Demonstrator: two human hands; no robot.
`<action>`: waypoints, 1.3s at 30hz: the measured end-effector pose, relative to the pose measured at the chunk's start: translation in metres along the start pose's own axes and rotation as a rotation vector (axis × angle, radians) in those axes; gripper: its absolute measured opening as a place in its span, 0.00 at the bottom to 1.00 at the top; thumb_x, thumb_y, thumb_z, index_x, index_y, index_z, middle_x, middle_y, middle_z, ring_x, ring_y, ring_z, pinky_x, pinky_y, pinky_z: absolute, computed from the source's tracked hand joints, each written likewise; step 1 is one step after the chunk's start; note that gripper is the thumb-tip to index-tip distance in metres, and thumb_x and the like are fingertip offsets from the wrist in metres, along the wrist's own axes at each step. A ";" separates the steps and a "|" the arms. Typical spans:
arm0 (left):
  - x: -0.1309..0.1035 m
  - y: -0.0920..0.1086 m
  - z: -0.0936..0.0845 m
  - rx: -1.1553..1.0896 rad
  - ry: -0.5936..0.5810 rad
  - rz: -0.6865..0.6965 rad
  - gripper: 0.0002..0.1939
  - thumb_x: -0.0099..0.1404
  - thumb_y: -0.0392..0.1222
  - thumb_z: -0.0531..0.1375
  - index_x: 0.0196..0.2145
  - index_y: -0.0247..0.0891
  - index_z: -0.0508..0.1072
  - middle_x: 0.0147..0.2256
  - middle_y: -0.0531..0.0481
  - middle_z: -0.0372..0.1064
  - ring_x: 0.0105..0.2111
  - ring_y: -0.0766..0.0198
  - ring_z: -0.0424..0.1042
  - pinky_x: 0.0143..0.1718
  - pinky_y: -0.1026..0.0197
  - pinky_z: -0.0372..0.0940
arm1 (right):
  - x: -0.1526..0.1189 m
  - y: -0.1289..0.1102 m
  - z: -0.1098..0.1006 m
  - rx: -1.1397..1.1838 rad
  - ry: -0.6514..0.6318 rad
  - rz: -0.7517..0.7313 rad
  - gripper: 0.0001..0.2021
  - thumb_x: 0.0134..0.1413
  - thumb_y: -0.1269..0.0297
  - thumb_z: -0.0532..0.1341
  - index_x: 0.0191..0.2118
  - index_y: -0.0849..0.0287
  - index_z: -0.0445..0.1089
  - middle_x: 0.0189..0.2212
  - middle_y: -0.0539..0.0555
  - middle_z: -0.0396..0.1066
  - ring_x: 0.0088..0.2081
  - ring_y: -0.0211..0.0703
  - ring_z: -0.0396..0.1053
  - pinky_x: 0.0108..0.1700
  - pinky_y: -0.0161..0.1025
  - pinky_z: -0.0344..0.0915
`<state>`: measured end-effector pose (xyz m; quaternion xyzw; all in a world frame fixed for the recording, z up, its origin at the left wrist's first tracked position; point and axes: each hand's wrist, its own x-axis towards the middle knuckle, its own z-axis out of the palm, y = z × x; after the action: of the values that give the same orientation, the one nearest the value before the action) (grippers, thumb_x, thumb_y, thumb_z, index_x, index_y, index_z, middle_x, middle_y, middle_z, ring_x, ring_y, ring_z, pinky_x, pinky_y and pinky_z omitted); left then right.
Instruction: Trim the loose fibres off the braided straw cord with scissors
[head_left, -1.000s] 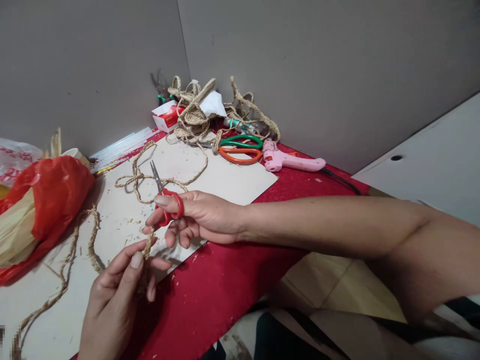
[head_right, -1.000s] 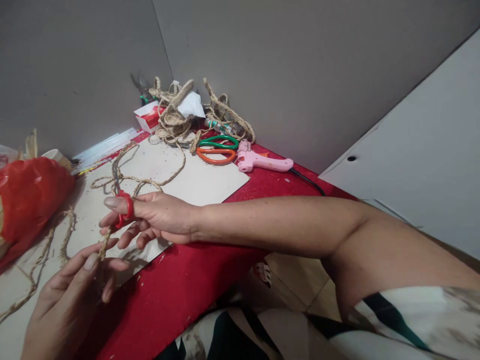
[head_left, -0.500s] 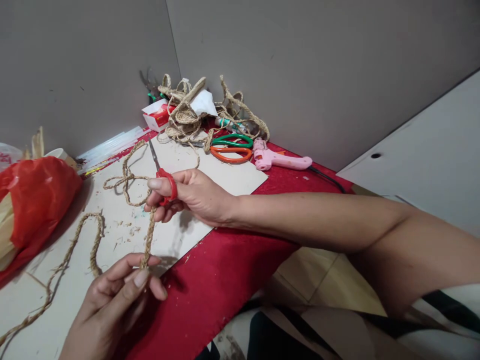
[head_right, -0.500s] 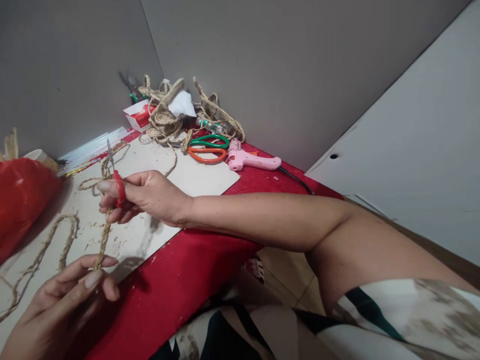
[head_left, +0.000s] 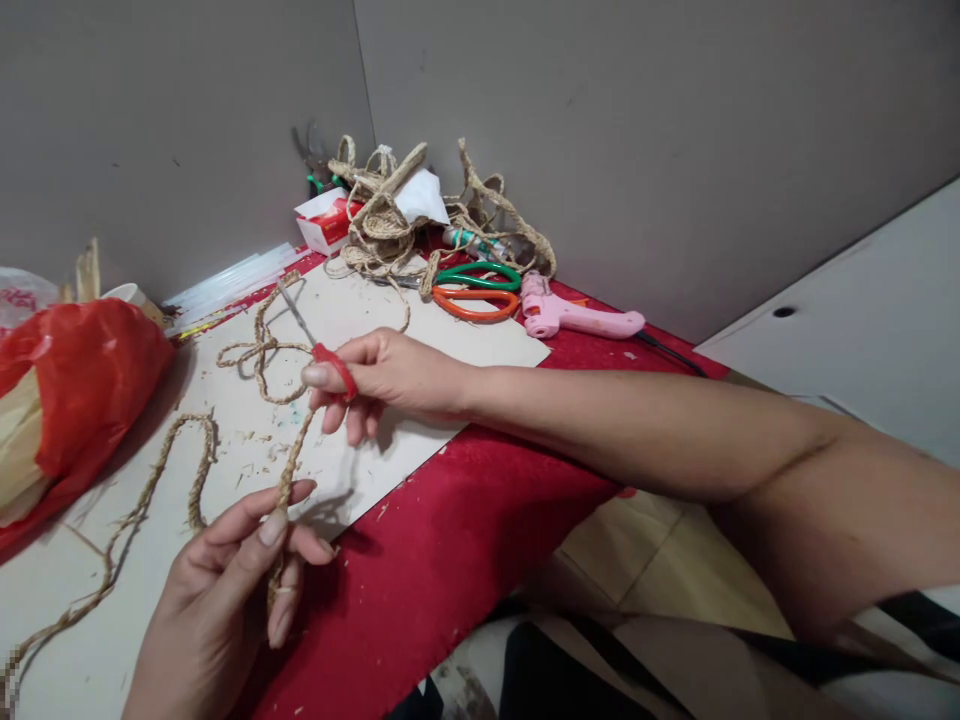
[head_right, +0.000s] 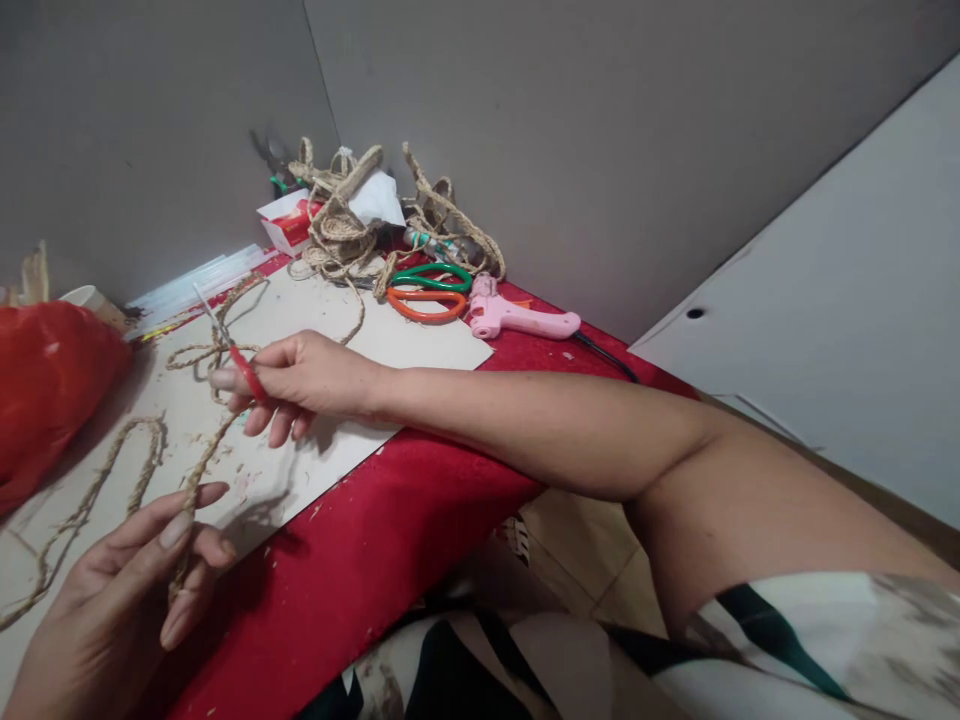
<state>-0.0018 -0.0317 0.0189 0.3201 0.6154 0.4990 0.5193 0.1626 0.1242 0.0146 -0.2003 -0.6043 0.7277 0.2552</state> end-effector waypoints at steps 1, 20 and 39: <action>0.001 0.001 0.000 -0.018 0.010 0.011 0.12 0.56 0.42 0.66 0.39 0.38 0.78 0.23 0.48 0.73 0.11 0.76 0.57 0.14 0.70 0.53 | -0.001 -0.002 -0.002 -0.059 0.026 -0.034 0.20 0.49 0.46 0.61 0.28 0.63 0.66 0.21 0.49 0.70 0.19 0.31 0.66 0.20 0.28 0.59; 0.008 0.002 -0.003 -0.019 0.162 0.046 0.17 0.53 0.43 0.68 0.41 0.39 0.75 0.24 0.51 0.73 0.12 0.74 0.56 0.10 0.70 0.53 | -0.026 -0.008 0.013 -1.682 -0.106 -0.355 0.20 0.54 0.49 0.52 0.34 0.59 0.73 0.27 0.57 0.75 0.26 0.43 0.68 0.26 0.36 0.42; 0.008 0.002 -0.001 0.041 0.176 0.049 0.19 0.53 0.44 0.67 0.43 0.40 0.76 0.24 0.53 0.72 0.12 0.74 0.55 0.09 0.70 0.52 | -0.030 -0.018 0.011 -1.700 -0.141 -0.308 0.19 0.52 0.50 0.54 0.32 0.60 0.74 0.26 0.58 0.75 0.26 0.44 0.69 0.27 0.37 0.47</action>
<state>-0.0054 -0.0241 0.0182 0.3006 0.6605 0.5253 0.4444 0.1823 0.0995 0.0334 -0.1934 -0.9781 -0.0026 0.0765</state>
